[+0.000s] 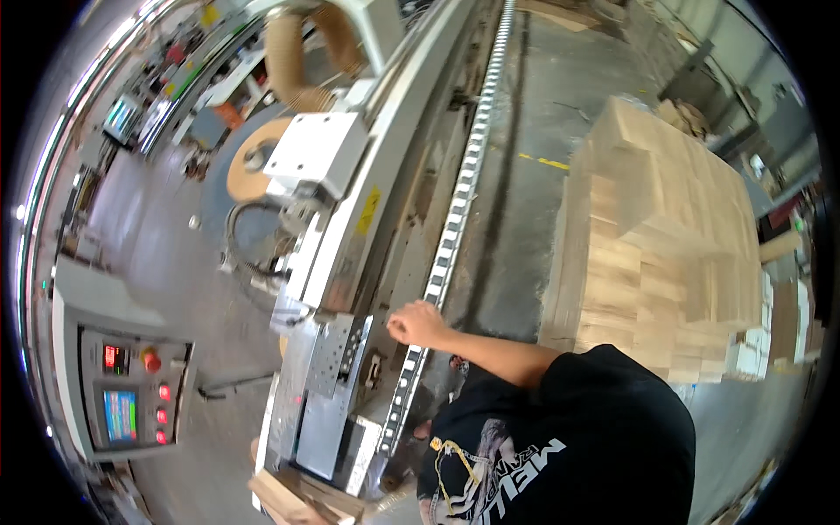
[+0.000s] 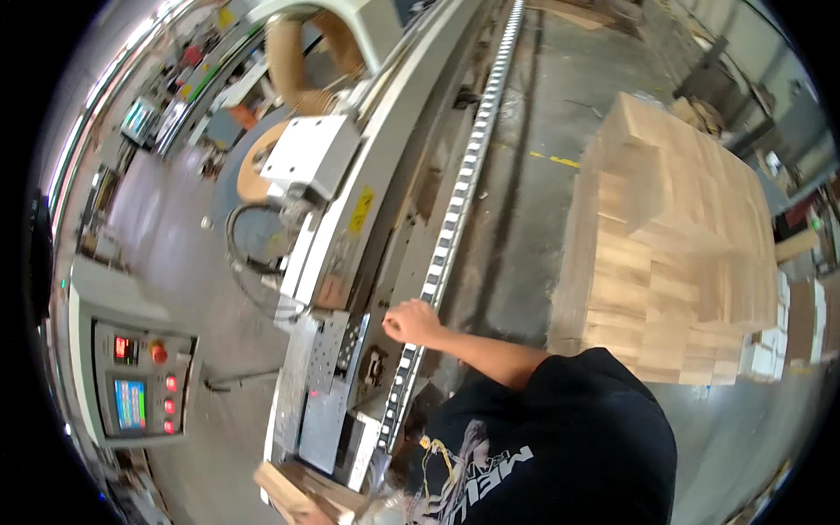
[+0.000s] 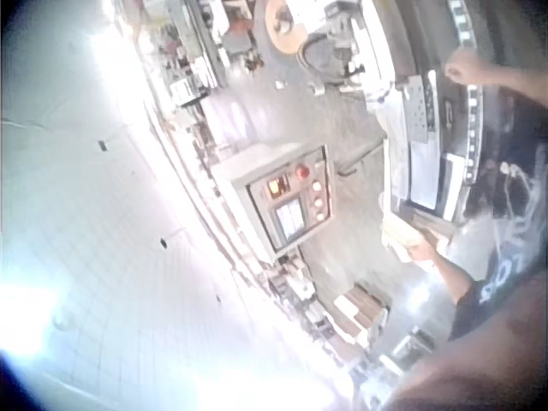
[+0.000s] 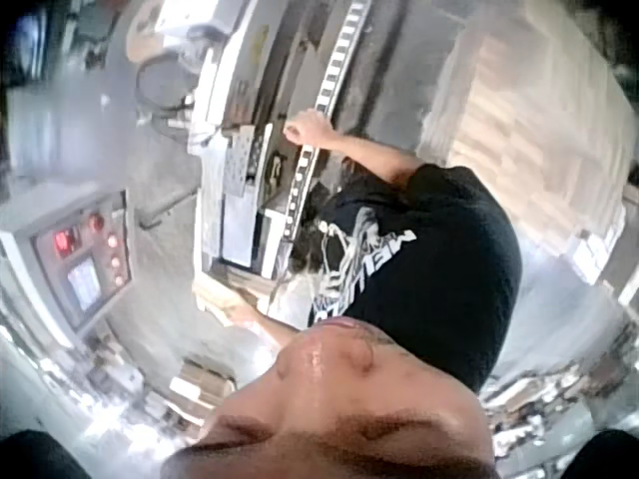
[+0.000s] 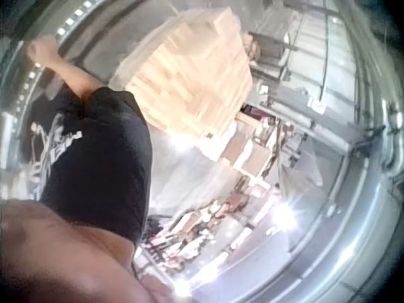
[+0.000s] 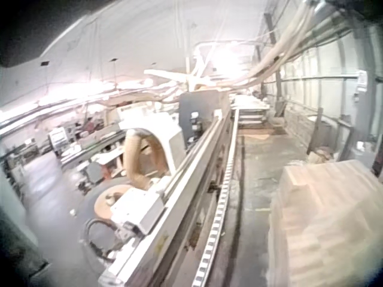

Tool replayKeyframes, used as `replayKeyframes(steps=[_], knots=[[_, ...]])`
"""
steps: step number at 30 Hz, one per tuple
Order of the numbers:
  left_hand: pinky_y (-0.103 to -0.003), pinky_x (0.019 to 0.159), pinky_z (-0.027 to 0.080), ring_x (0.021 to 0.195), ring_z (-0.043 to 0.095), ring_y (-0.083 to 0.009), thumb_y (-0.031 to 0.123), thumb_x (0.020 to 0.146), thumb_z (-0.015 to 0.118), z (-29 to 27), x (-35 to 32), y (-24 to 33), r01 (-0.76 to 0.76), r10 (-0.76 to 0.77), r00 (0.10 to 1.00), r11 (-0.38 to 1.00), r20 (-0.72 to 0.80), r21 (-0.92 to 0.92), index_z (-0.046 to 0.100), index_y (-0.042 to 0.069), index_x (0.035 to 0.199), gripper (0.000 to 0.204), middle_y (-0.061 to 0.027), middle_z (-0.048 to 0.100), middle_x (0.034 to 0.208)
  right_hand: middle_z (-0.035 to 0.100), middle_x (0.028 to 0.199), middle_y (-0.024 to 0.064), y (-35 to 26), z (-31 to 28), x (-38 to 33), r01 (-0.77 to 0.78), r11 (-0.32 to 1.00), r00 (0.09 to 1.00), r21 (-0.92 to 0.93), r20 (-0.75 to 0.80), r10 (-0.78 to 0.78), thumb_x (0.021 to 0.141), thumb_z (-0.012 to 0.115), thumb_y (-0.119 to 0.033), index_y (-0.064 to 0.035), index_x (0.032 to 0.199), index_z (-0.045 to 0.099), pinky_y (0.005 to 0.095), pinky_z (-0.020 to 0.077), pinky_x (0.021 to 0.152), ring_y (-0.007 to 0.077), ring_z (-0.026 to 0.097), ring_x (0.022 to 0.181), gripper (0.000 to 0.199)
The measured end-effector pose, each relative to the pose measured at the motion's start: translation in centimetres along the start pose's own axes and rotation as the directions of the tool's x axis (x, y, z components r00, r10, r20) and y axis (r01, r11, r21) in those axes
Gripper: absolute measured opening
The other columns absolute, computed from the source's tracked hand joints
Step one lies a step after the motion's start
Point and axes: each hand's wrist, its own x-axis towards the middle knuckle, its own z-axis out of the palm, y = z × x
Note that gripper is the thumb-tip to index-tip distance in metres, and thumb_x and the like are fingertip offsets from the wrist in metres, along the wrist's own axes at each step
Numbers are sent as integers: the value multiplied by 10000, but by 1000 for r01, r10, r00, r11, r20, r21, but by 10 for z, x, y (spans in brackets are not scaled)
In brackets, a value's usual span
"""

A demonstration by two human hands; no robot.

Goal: The person feeds wooden blocks into an industrial woodworking machine by hand and then stacks the processed blocks onto a wooden pile on the floor.

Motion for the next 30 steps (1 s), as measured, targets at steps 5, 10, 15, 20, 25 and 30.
replayKeyframes(steps=[5, 10, 15, 20, 25, 30], knots=[[-584, 1240, 359, 1410, 500, -482, 539, 743, 929, 7, -25, 31, -510, 396, 820, 833, -413, -214, 577, -58, 1456, 994, -265, 604, 1444, 782, 789, 30, 0, 5, 6, 16, 1000, 997, 4, -79, -15, 909, 766, -331, -177, 898, 811, 423, 575, 748, 273, 739, 752, 161], [-571, 1204, 364, 1379, 493, -499, 507, 659, 893, -21, -94, 193, -692, 702, 707, 664, -83, -281, 521, 45, 1580, 1096, -305, 525, 1504, 751, 774, 31, 13, 7, 2, -19, 999, 992, -46, -126, 13, 913, 762, -320, -179, 886, 828, 419, 523, 707, 285, 693, 736, 158], [-635, 1210, 328, 1441, 465, -485, 532, 716, 865, 3, -104, 264, -764, 773, 620, 557, -134, -325, 558, 98, 1551, 990, -296, 493, 1567, 746, 777, 28, 2, 9, 3, -19, 999, 997, -40, -69, 16, 911, 761, -314, -163, 887, 817, 407, 521, 750, 275, 696, 764, 162], [-633, 1319, 215, 1561, 378, -467, 392, 891, 768, 10, -93, 313, -826, 812, 555, 511, -183, -237, 549, 125, 1596, 785, -229, 421, 1701, 767, 807, 25, 0, 4, 2, -40, 998, 998, -54, -47, 37, 910, 759, -308, -155, 892, 816, 406, 519, 766, 264, 705, 791, 164], [-615, 1331, 195, 1599, 320, -490, 449, 969, 744, 22, -109, 332, -774, 758, 629, 589, -174, -232, 550, 128, 1594, 729, -225, 354, 1755, 766, 800, 27, 1, 3, 3, -41, 997, 998, -60, -46, 38, 910, 760, -295, -153, 895, 817, 405, 520, 766, 261, 710, 793, 154], [-633, 1335, 175, 1616, 240, -556, 505, 991, 731, 33, -99, 326, -774, 761, 633, 620, -141, -126, 619, 125, 1505, 649, -223, 322, 1775, 757, 778, 14, -7, 2, 9, -9, 999, 998, -50, -59, 6, 908, 758, -279, -153, 852, 804, 389, 515, 752, 256, 709, 765, 146]])
